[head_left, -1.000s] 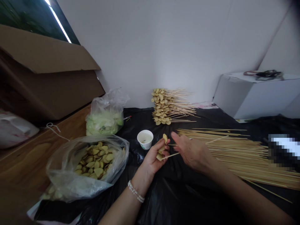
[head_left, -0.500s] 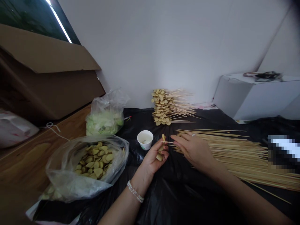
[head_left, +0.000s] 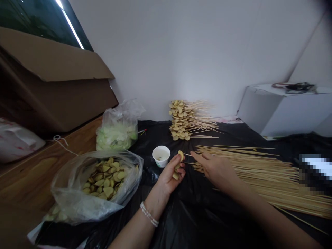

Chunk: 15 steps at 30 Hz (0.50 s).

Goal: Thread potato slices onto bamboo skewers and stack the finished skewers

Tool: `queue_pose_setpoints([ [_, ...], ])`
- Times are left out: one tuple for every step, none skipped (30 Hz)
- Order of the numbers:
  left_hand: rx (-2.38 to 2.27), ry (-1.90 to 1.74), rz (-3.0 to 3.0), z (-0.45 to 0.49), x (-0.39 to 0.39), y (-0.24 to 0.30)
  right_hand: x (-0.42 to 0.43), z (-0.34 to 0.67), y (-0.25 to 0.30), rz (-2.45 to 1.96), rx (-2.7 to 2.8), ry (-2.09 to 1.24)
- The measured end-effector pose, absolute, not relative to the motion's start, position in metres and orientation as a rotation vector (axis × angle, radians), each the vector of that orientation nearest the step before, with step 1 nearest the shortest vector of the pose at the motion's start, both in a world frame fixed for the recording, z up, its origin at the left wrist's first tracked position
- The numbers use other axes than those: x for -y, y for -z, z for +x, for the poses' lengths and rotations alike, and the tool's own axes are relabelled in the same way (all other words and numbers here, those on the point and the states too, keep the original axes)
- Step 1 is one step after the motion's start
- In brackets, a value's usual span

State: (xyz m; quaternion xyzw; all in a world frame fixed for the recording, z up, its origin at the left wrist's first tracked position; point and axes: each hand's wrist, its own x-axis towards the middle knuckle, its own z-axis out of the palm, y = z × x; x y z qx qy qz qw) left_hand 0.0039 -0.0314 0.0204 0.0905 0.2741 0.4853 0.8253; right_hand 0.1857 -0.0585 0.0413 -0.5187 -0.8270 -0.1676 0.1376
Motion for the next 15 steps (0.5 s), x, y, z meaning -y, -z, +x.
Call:
queue_pose_setpoints([
  [-0.583,-1.032,0.192,0.0038,0.0313,-0.0202,0.0586,0.186,-0.0418,-1.513,2.405,0.479],
  [-0.586,-1.033,0.193,0.0038,0.0311,-0.0199,0.0587,0.1862,-0.0422,-1.521,2.419,0.475],
  [-0.59,-1.036,0.195,0.0038,0.031,-0.0198,0.0588,0.1864,-0.0424,-1.525,2.428,0.47],
  [-0.595,-1.037,0.197,0.0038,0.031,-0.0197,0.0589,0.1865,-0.0425,-1.525,2.432,0.468],
  [-0.597,-1.037,0.198,0.0039,0.031,-0.0196,0.059,0.1865,-0.0424,-1.522,2.433,0.468],
  [-0.598,-1.038,0.198,0.0039,0.031,-0.0196,0.059,0.1865,-0.0422,-1.521,2.431,0.467],
  [-0.597,-1.039,0.198,0.004,0.031,-0.0195,0.059,0.1865,-0.042,-1.518,2.429,0.465],
  [-0.594,-1.04,0.197,0.0041,0.0311,-0.0195,0.0589,0.1864,-0.0418,-1.515,2.425,0.463],
  [-0.593,-1.04,0.196,0.0042,0.0311,-0.0195,0.0589,0.1863,-0.0417,-1.511,2.423,0.462],
  [-0.595,-1.04,0.196,0.0043,0.0312,-0.0194,0.0588,0.1863,-0.0417,-1.507,2.424,0.459],
  [-0.598,-1.041,0.196,0.0044,0.0312,-0.0193,0.0588,0.1861,-0.0418,-1.504,2.427,0.455],
  [-0.601,-1.043,0.196,0.0045,0.0312,-0.0192,0.0588,0.186,-0.0421,-1.503,2.431,0.453],
  [-0.605,-1.045,0.197,0.0046,0.0311,-0.0191,0.0589,0.1858,-0.0424,-1.506,2.436,0.452],
  [-0.608,-1.049,0.198,0.0046,0.0311,-0.019,0.0591,0.1855,-0.0428,-1.512,2.441,0.451],
  [-0.61,-1.051,0.199,0.0047,0.031,-0.019,0.0593,0.1853,-0.0431,-1.519,2.449,0.449],
])
